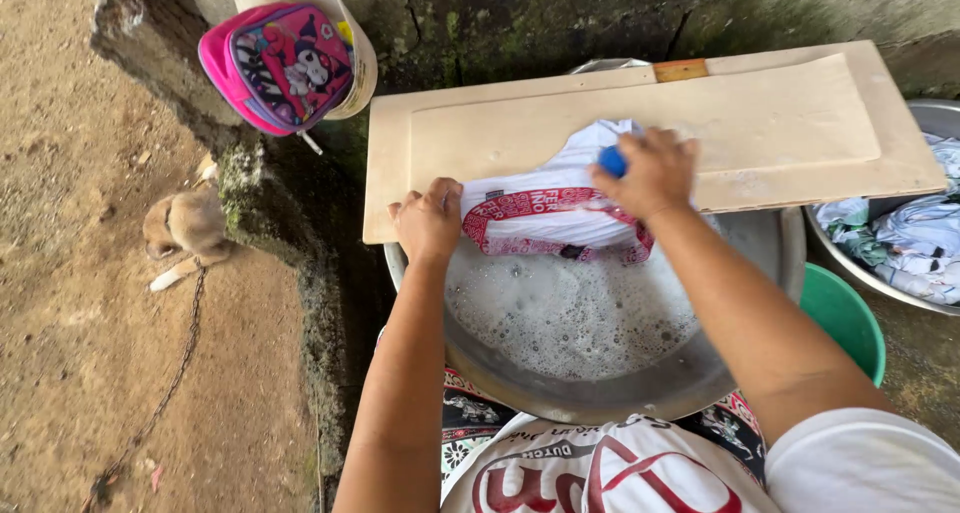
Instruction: The person washes clothes in a basin of soapy water by hand, wringing them out and scrubbing a white garment with a blue brush on a board.
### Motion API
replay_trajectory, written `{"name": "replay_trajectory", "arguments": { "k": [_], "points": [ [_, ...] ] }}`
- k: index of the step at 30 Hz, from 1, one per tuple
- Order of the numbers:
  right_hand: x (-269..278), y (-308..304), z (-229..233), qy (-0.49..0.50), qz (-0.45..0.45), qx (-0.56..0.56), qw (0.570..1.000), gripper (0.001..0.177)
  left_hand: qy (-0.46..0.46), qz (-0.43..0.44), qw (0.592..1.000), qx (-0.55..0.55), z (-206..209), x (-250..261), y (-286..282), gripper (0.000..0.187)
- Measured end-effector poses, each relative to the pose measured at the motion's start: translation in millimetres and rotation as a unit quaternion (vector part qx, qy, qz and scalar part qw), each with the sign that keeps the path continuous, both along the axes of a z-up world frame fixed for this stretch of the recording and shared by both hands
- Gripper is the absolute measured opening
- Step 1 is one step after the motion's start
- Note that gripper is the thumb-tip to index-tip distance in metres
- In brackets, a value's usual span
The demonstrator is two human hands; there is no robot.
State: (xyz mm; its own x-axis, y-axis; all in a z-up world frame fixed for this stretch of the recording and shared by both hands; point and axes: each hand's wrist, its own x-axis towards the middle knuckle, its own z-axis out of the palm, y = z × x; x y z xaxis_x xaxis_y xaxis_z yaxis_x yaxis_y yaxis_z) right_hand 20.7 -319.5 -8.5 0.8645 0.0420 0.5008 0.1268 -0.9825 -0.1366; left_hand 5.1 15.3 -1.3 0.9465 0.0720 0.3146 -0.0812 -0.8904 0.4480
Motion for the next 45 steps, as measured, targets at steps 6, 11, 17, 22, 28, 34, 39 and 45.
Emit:
{"name": "replay_trajectory", "arguments": {
  "k": [6, 11, 17, 22, 28, 34, 39, 45],
  "points": [
    [26, -18, 26, 0.144, -0.086, 0.098, 0.981, 0.062, 0.023, -0.033, 0.999, 0.01, 24, -4, -23, 0.027],
    [35, -10, 45, 0.258, -0.131, 0.013, 0.957, 0.061, 0.087, -0.115, 0.99, 0.008, 51, -6, -38, 0.031],
    [53, -51, 84, 0.211, -0.151, 0.142, 0.955, 0.058, 0.129, -0.14, 0.962, -0.198, 92, 41, -39, 0.02],
    [72, -65, 85, 0.17, -0.171, 0.193, 0.951, 0.059, -0.125, -0.061, 0.985, -0.106, 99, 92, -60, 0.029],
    [65, -69, 36, 0.149, -0.127, 0.221, 0.956, 0.06, -0.009, -0.076, 0.996, -0.055, 18, 57, -115, 0.024],
    [56, -71, 19, 0.097, -0.072, 0.09, 0.989, 0.05, 0.082, -0.085, 0.989, -0.088, 9, 2, -173, 0.033],
    [46, -72, 17, 0.064, -0.038, 0.079, 0.994, 0.049, 0.047, -0.024, 0.997, -0.053, 17, 6, -202, 0.036],
    [41, -75, 31, 0.044, 0.055, 0.248, 0.966, 0.046, 0.056, -0.029, 0.989, -0.132, -8, 9, -187, 0.028]
  ]
}}
